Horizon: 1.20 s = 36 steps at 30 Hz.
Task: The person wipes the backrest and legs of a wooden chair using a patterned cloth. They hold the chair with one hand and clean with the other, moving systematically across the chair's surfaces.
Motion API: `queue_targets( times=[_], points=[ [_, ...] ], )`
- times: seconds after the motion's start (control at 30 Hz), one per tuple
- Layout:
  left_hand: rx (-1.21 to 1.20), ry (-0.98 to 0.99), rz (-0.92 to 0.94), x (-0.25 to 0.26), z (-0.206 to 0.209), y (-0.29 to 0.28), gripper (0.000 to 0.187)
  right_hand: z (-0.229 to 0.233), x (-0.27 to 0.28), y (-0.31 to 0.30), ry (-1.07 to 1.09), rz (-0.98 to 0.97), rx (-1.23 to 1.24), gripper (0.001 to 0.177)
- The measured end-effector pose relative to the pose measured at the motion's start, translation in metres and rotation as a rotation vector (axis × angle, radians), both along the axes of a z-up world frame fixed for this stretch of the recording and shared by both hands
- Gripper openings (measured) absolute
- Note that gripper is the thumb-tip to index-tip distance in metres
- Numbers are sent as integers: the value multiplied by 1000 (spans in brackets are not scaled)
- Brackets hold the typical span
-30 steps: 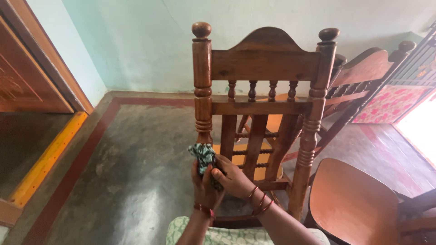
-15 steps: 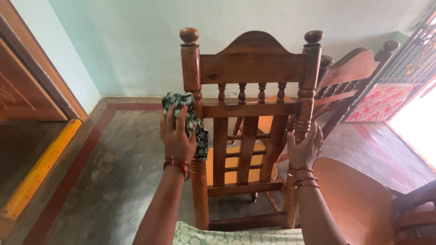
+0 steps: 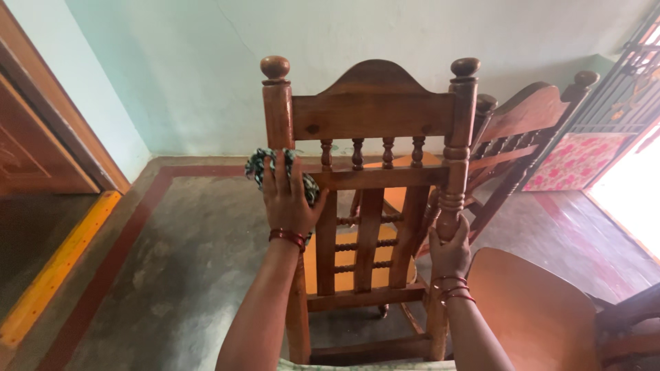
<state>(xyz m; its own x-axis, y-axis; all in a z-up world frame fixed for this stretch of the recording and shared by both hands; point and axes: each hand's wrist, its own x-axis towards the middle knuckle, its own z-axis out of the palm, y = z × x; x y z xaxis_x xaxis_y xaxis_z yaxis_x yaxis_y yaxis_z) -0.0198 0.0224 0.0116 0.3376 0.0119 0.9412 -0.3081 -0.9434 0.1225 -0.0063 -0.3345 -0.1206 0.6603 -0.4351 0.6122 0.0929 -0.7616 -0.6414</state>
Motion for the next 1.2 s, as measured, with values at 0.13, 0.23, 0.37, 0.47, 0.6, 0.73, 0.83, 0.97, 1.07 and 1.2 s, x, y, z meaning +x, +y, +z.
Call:
queue_targets(
  times=[0.13,0.23,0.37,0.47,0.6,0.73,0.83,0.97,1.07,1.2],
  points=[
    [36,136,23,-19,-34,2,98,4,-6,5,4,6,27,80],
    [-8,122,-6,-23,-65,13,90,5,-6,4,4,11,29,80],
    [-231,301,-78,-40,-114,29,86,5,-7,3,8,21,34,81],
    [-416,415,-176,-62,-139,35,87,6,-8,4,25,17,45,80],
    [-851,640,-499,-81,-131,50,81,5,-8,3,30,26,40,80],
    [-829,491,-271,-97,-92,58,88,3,-5,4,-2,20,22,80],
    [-793,284,-431,-70,-67,58,58,2,-6,1,1,35,19,80],
    [-696,37,-467,-18,-36,45,48,3,-5,2,23,22,20,82],
    [-820,203,-249,6,-40,37,59,5,-9,3,26,22,33,81],
    [-811,99,-12,11,-84,53,72,6,-9,4,33,16,45,80]
  ],
)
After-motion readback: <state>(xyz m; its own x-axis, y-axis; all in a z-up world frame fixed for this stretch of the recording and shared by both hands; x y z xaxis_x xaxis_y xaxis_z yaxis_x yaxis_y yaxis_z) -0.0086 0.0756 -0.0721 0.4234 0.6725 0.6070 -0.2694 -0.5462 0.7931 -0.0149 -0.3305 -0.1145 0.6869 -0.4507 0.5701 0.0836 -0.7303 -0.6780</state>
